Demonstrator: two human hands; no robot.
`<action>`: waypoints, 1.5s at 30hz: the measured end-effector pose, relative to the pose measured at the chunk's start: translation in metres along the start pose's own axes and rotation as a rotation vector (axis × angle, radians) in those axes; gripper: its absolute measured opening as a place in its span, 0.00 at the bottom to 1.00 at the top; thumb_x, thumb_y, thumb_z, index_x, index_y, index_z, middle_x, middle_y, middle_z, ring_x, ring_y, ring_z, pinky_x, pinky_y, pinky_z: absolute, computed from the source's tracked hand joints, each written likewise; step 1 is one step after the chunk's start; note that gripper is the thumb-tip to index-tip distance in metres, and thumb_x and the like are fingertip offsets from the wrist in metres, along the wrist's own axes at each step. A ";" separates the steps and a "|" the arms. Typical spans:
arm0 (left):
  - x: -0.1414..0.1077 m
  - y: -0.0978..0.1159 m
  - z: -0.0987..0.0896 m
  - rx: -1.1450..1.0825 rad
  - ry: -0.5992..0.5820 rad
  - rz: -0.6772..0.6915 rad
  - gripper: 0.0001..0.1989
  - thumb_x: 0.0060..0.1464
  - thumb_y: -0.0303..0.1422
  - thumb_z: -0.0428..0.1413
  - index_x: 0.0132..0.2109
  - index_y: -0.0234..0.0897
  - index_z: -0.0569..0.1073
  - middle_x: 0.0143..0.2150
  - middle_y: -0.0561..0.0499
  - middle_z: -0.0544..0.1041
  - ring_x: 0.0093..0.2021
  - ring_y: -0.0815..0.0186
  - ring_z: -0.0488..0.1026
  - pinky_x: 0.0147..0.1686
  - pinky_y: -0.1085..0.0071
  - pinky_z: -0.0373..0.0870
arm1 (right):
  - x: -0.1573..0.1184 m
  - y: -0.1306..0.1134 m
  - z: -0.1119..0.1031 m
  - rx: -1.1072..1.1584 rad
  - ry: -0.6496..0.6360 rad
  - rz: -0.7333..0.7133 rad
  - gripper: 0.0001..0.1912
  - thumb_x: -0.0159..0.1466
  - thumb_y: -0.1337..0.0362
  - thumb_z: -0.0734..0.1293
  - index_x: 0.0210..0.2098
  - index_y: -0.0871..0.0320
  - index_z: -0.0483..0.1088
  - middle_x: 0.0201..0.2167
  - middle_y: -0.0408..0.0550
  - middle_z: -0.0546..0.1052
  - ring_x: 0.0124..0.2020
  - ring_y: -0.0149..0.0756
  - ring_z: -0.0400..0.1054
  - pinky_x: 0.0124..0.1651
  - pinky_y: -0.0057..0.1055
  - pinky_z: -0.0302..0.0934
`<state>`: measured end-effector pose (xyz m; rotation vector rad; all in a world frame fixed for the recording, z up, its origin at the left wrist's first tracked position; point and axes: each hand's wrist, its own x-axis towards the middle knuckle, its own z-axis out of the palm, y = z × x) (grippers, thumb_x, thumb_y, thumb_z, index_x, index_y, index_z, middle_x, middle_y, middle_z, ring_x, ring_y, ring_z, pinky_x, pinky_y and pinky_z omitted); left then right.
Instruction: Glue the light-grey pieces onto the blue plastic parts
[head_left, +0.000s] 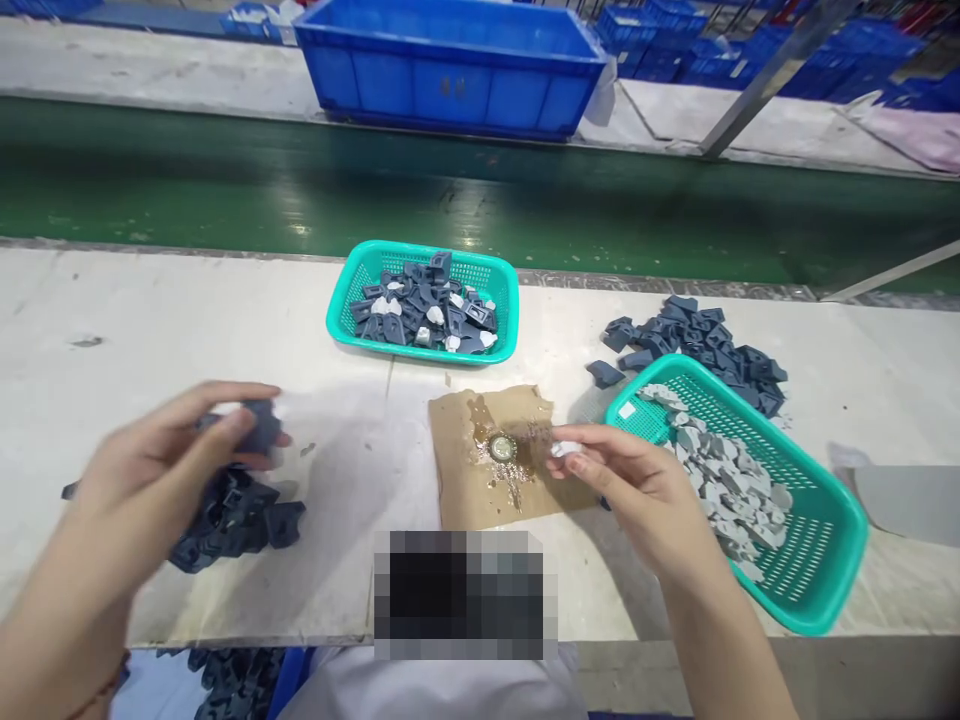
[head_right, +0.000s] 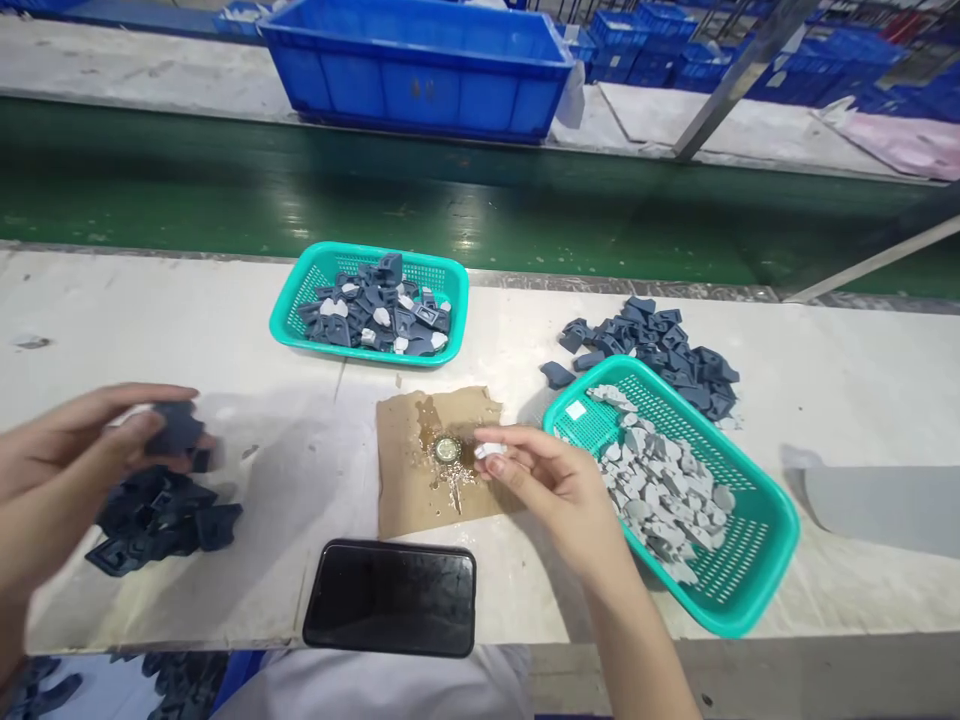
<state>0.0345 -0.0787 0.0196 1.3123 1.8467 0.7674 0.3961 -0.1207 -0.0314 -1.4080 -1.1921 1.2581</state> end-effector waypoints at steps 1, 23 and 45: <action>-0.006 -0.002 0.010 -0.073 -0.084 -0.005 0.13 0.57 0.50 0.61 0.45 0.52 0.79 0.36 0.55 0.83 0.34 0.61 0.78 0.36 0.67 0.75 | 0.001 0.002 0.003 -0.002 -0.008 0.013 0.11 0.63 0.56 0.74 0.44 0.48 0.82 0.33 0.47 0.84 0.35 0.38 0.79 0.38 0.34 0.75; -0.046 0.006 0.125 -0.434 -0.604 -0.036 0.12 0.63 0.37 0.58 0.52 0.44 0.77 0.54 0.48 0.82 0.53 0.60 0.78 0.54 0.65 0.74 | 0.008 0.012 0.032 -0.064 0.127 0.020 0.10 0.64 0.61 0.73 0.44 0.52 0.81 0.41 0.48 0.85 0.38 0.38 0.79 0.45 0.36 0.74; -0.047 -0.006 0.137 -0.369 -0.481 0.157 0.10 0.63 0.32 0.57 0.51 0.41 0.78 0.53 0.47 0.80 0.51 0.65 0.79 0.49 0.75 0.77 | 0.012 0.017 0.045 -0.419 0.029 -0.384 0.06 0.67 0.71 0.69 0.34 0.55 0.72 0.35 0.46 0.79 0.40 0.36 0.74 0.43 0.33 0.67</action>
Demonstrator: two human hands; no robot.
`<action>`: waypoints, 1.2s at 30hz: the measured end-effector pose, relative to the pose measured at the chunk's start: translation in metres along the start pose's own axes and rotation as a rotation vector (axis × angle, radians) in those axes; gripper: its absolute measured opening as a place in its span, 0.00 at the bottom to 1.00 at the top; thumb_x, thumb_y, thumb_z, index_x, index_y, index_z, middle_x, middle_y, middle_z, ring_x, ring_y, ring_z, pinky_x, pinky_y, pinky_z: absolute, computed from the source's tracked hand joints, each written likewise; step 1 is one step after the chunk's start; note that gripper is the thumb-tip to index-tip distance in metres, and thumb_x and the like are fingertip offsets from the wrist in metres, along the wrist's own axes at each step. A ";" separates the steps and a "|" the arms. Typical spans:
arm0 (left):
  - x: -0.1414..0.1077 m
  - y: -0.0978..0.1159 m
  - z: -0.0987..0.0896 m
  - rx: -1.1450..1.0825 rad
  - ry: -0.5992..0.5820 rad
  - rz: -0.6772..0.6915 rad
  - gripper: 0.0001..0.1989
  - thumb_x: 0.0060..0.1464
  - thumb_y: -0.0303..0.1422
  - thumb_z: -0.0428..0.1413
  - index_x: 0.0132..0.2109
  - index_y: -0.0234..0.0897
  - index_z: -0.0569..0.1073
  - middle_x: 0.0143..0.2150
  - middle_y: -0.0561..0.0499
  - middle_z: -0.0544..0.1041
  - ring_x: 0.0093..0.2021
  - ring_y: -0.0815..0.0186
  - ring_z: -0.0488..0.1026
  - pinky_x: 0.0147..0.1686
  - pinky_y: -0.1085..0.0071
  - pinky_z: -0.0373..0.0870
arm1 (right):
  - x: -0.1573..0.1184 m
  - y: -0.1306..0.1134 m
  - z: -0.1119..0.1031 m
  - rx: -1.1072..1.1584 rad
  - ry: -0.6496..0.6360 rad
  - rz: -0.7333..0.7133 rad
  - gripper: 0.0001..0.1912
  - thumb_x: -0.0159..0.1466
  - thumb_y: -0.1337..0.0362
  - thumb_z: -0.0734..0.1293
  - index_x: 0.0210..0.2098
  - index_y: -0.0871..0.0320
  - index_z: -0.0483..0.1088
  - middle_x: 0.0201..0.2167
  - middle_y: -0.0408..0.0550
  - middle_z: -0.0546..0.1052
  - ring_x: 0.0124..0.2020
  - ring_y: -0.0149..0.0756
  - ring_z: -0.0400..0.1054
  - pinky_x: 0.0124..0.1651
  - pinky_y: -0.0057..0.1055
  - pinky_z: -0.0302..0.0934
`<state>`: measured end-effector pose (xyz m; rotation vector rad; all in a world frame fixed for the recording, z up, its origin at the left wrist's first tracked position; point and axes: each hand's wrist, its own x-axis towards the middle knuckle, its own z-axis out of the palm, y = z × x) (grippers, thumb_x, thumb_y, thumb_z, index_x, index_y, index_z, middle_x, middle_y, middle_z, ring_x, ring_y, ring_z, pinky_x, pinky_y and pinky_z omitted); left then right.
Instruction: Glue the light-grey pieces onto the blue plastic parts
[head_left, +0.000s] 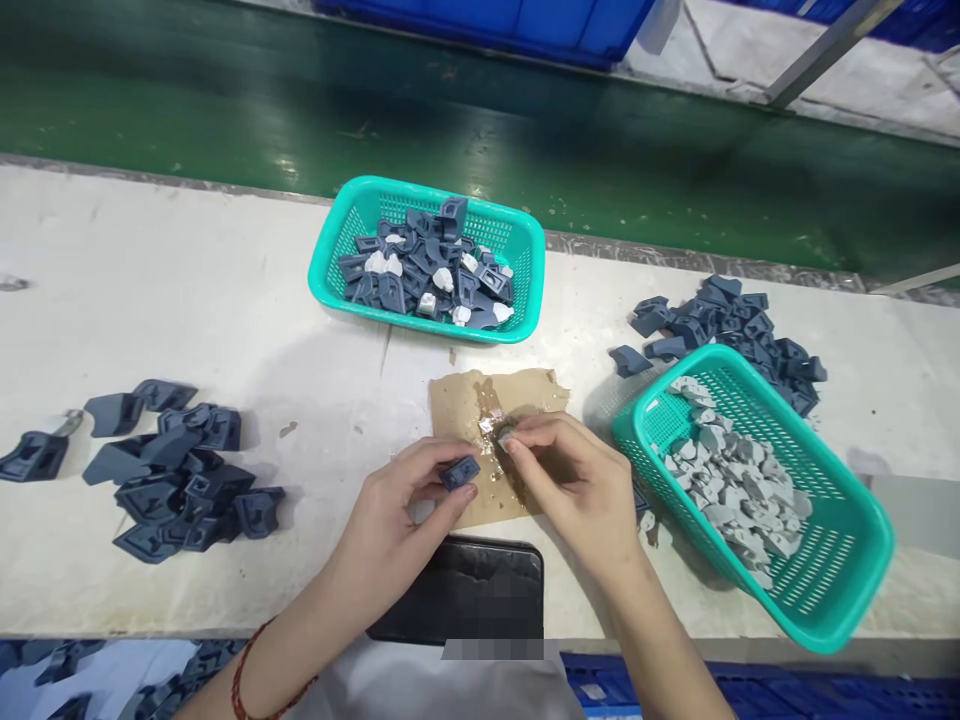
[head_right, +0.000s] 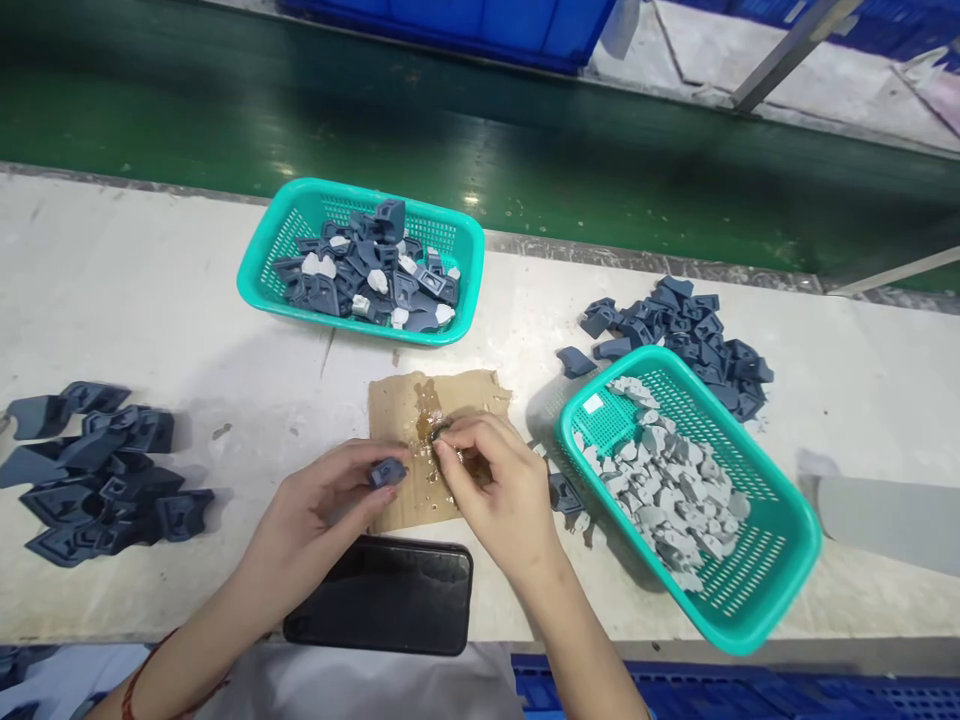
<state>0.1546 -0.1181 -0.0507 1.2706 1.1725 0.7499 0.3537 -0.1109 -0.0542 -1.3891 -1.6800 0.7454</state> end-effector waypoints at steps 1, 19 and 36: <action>0.000 0.000 0.000 -0.015 0.001 0.000 0.10 0.63 0.32 0.58 0.50 0.41 0.77 0.53 0.48 0.79 0.51 0.65 0.79 0.48 0.75 0.77 | 0.000 0.000 0.000 -0.004 0.008 -0.005 0.07 0.67 0.72 0.69 0.34 0.55 0.72 0.35 0.46 0.79 0.40 0.35 0.74 0.43 0.32 0.67; 0.002 -0.005 0.002 -0.056 -0.011 -0.005 0.08 0.61 0.32 0.61 0.47 0.43 0.80 0.51 0.52 0.80 0.45 0.68 0.79 0.43 0.77 0.78 | -0.004 0.005 -0.001 0.391 0.168 0.327 0.07 0.65 0.65 0.72 0.30 0.54 0.73 0.31 0.42 0.77 0.31 0.31 0.70 0.36 0.29 0.64; 0.005 -0.004 0.003 -0.007 0.028 0.004 0.06 0.55 0.30 0.64 0.42 0.38 0.81 0.43 0.49 0.80 0.37 0.67 0.80 0.32 0.78 0.78 | -0.003 -0.013 0.008 0.497 0.006 0.255 0.08 0.66 0.68 0.70 0.30 0.56 0.73 0.30 0.43 0.78 0.30 0.30 0.72 0.34 0.25 0.67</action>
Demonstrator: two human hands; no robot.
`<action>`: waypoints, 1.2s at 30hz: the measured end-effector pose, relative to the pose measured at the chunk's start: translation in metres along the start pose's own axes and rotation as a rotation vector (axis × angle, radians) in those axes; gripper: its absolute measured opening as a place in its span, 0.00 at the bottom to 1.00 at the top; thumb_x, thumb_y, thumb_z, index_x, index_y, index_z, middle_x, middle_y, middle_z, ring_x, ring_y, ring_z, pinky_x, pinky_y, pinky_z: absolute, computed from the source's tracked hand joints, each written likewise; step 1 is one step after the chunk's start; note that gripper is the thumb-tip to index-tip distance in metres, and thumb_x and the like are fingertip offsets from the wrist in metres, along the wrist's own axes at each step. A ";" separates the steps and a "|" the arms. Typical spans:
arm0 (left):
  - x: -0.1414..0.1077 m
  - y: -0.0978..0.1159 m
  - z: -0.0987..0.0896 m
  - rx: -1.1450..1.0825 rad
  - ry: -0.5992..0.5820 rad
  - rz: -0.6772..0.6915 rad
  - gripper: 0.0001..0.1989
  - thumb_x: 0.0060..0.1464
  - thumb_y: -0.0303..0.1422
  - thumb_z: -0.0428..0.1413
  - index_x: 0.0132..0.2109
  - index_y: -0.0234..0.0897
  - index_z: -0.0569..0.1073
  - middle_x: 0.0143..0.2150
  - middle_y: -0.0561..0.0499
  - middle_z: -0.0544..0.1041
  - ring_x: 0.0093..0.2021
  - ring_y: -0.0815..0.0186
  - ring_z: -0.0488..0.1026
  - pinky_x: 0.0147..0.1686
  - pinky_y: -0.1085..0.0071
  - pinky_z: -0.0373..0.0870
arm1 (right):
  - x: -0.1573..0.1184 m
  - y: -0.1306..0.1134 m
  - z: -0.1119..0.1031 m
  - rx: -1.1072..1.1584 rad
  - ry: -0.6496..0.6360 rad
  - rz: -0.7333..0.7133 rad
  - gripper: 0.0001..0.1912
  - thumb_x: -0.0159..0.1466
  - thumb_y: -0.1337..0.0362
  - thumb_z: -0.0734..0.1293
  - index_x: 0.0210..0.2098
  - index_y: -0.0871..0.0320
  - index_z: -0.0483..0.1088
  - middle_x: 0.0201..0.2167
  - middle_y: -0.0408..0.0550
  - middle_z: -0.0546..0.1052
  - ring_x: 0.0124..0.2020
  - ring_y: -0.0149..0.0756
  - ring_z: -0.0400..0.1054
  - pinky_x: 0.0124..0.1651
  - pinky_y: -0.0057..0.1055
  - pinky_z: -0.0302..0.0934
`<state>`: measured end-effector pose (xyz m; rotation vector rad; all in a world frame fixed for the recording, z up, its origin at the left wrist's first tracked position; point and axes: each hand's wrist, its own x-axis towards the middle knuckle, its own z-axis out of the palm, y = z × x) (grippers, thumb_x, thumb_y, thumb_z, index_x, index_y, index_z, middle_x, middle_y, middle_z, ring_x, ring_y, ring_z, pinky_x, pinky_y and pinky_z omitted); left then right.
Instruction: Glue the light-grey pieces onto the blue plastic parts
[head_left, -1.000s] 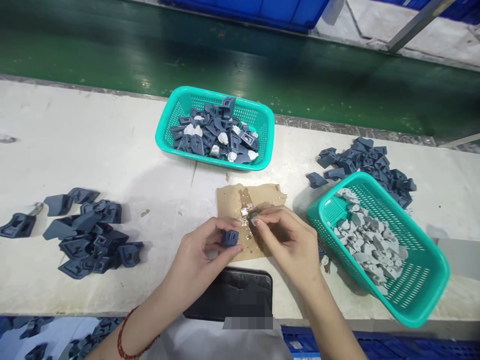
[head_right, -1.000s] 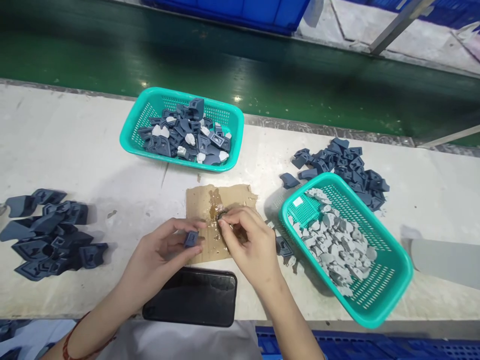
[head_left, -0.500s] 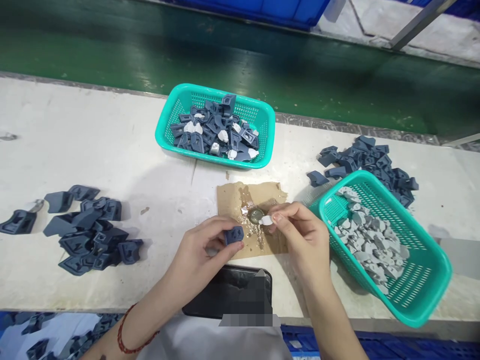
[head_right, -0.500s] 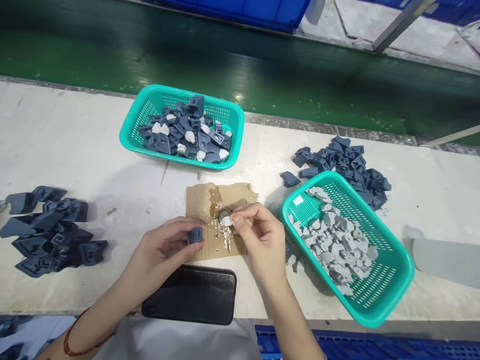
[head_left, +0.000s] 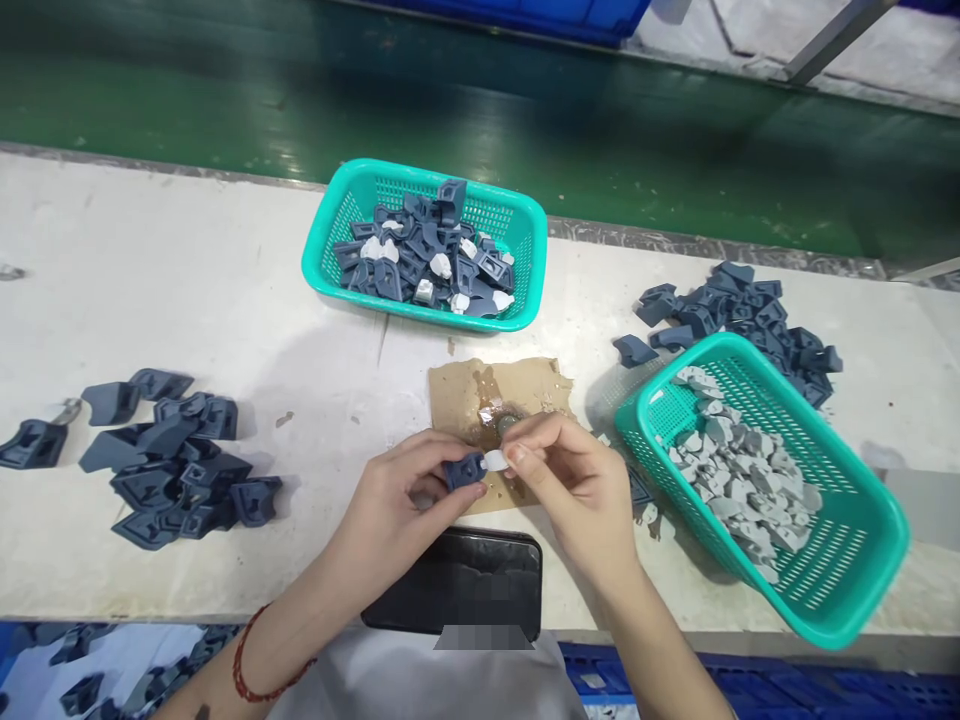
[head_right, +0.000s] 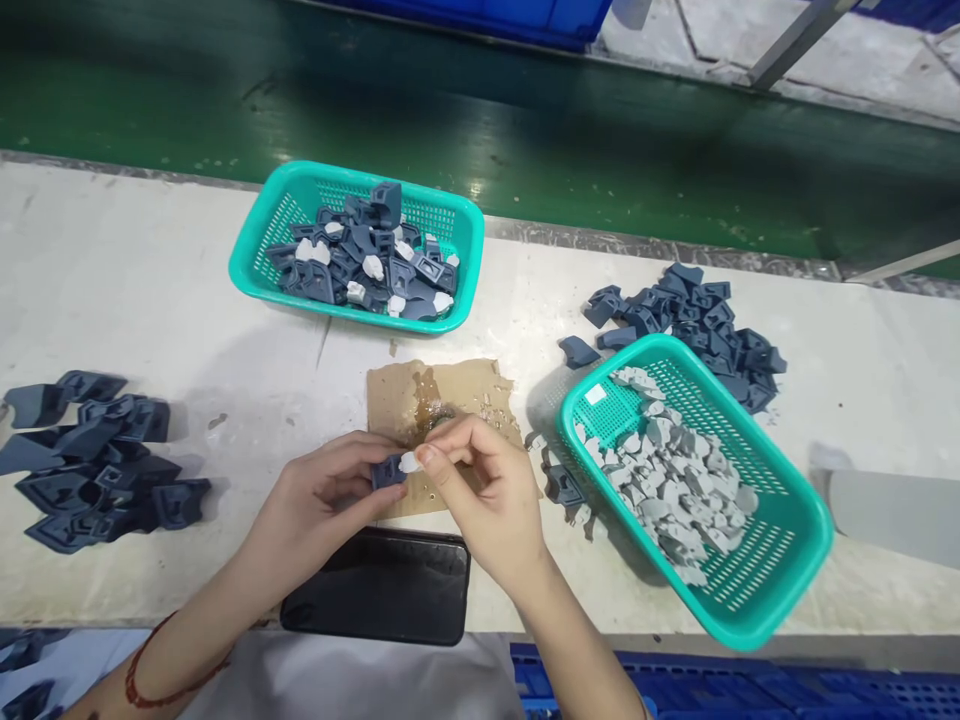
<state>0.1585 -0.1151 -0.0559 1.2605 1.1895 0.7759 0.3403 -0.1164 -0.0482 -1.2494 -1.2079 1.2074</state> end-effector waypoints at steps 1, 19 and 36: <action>0.000 0.001 0.000 0.001 0.000 -0.004 0.06 0.55 0.31 0.64 0.41 0.38 0.81 0.42 0.49 0.80 0.36 0.67 0.80 0.31 0.78 0.78 | 0.000 0.000 0.001 -0.007 -0.005 -0.001 0.08 0.67 0.68 0.70 0.30 0.56 0.72 0.30 0.43 0.78 0.30 0.30 0.72 0.34 0.26 0.67; -0.005 0.007 -0.004 0.204 -0.076 0.122 0.09 0.64 0.33 0.58 0.48 0.37 0.78 0.45 0.47 0.80 0.32 0.69 0.74 0.28 0.76 0.70 | -0.003 -0.002 0.004 -0.026 -0.049 0.016 0.11 0.68 0.64 0.68 0.29 0.56 0.70 0.29 0.43 0.76 0.29 0.31 0.69 0.33 0.27 0.64; -0.007 0.016 -0.010 0.207 -0.257 0.014 0.13 0.70 0.41 0.49 0.49 0.39 0.72 0.36 0.53 0.75 0.34 0.66 0.69 0.33 0.71 0.63 | 0.008 -0.030 -0.008 -0.848 -0.382 -0.395 0.16 0.76 0.65 0.54 0.31 0.54 0.63 0.27 0.46 0.71 0.30 0.38 0.66 0.33 0.34 0.59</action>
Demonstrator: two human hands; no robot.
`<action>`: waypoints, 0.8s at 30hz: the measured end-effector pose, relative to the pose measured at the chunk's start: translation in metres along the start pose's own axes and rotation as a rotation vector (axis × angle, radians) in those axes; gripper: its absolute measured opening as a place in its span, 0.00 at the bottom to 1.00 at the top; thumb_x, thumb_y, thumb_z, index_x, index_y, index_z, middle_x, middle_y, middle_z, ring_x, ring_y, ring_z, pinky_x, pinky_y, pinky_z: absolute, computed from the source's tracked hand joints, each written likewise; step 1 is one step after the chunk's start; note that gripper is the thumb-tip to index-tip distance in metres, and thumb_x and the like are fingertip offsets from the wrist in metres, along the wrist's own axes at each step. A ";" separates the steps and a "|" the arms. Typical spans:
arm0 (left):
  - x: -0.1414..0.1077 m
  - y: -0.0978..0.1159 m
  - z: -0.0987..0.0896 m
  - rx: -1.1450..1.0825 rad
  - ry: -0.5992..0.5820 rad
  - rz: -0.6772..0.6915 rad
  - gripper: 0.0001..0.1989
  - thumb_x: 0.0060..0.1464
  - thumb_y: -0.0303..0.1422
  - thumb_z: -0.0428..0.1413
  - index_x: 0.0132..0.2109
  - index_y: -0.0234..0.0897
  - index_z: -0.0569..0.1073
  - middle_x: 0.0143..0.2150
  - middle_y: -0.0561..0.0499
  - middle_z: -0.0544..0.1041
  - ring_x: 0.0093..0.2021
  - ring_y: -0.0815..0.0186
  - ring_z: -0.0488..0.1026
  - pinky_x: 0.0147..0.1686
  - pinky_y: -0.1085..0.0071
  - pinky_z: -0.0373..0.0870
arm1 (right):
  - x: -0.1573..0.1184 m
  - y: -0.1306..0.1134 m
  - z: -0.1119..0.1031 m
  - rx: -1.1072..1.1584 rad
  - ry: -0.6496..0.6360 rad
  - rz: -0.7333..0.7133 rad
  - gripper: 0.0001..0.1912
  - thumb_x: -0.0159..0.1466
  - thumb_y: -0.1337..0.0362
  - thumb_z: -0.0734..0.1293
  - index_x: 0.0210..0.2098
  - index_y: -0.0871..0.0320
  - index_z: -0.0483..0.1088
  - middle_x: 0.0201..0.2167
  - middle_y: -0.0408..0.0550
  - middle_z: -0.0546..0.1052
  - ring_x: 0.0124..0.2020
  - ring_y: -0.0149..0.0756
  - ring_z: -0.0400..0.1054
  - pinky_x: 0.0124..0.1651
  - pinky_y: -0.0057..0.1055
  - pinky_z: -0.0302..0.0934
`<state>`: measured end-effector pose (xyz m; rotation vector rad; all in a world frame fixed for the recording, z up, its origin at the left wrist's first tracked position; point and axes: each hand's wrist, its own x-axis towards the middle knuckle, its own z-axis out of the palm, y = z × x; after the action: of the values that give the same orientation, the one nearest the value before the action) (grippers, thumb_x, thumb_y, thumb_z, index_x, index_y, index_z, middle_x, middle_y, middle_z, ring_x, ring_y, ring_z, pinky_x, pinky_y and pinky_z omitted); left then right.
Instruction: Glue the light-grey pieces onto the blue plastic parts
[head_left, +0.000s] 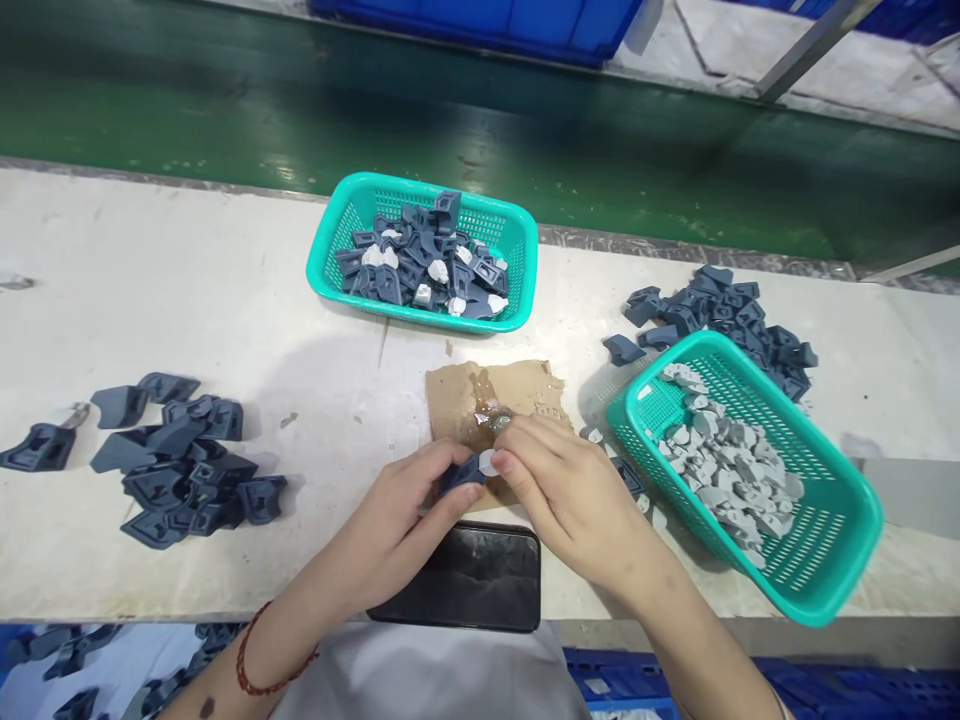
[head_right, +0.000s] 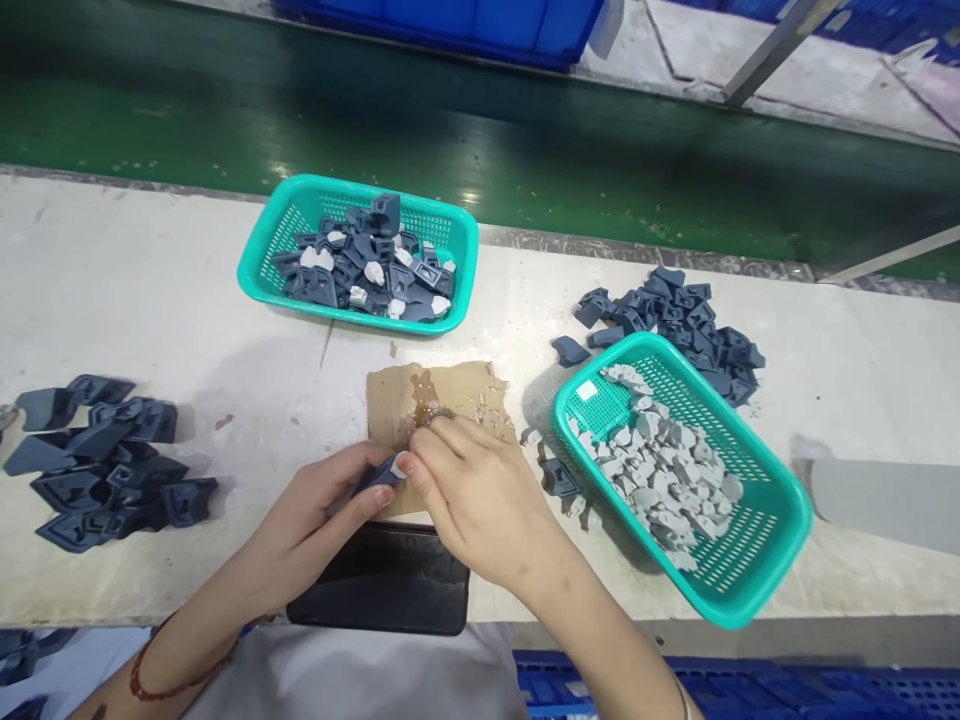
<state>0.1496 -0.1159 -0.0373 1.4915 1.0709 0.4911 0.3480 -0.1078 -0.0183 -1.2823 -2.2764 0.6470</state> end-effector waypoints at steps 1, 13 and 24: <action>0.000 0.000 0.000 -0.014 0.009 0.004 0.13 0.69 0.41 0.49 0.49 0.38 0.73 0.36 0.53 0.75 0.34 0.66 0.69 0.33 0.71 0.63 | 0.000 -0.001 0.001 -0.013 -0.005 -0.001 0.16 0.76 0.65 0.54 0.31 0.54 0.62 0.26 0.45 0.71 0.29 0.37 0.66 0.32 0.34 0.59; -0.001 -0.002 0.001 -0.103 0.015 0.017 0.17 0.69 0.44 0.50 0.49 0.37 0.75 0.32 0.53 0.73 0.29 0.67 0.65 0.27 0.72 0.62 | -0.001 -0.007 0.011 0.073 0.035 0.042 0.16 0.77 0.65 0.52 0.31 0.53 0.59 0.25 0.44 0.70 0.28 0.37 0.67 0.32 0.33 0.61; -0.006 0.000 -0.015 0.193 0.129 0.412 0.16 0.65 0.26 0.56 0.57 0.45 0.72 0.55 0.48 0.77 0.56 0.65 0.75 0.58 0.72 0.69 | -0.016 -0.007 0.000 0.116 0.036 -0.031 0.10 0.75 0.67 0.56 0.41 0.56 0.66 0.34 0.49 0.77 0.36 0.39 0.70 0.38 0.34 0.65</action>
<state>0.1346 -0.1125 -0.0319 1.8857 0.9286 0.7979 0.3505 -0.1246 -0.0164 -1.1924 -2.1918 0.7272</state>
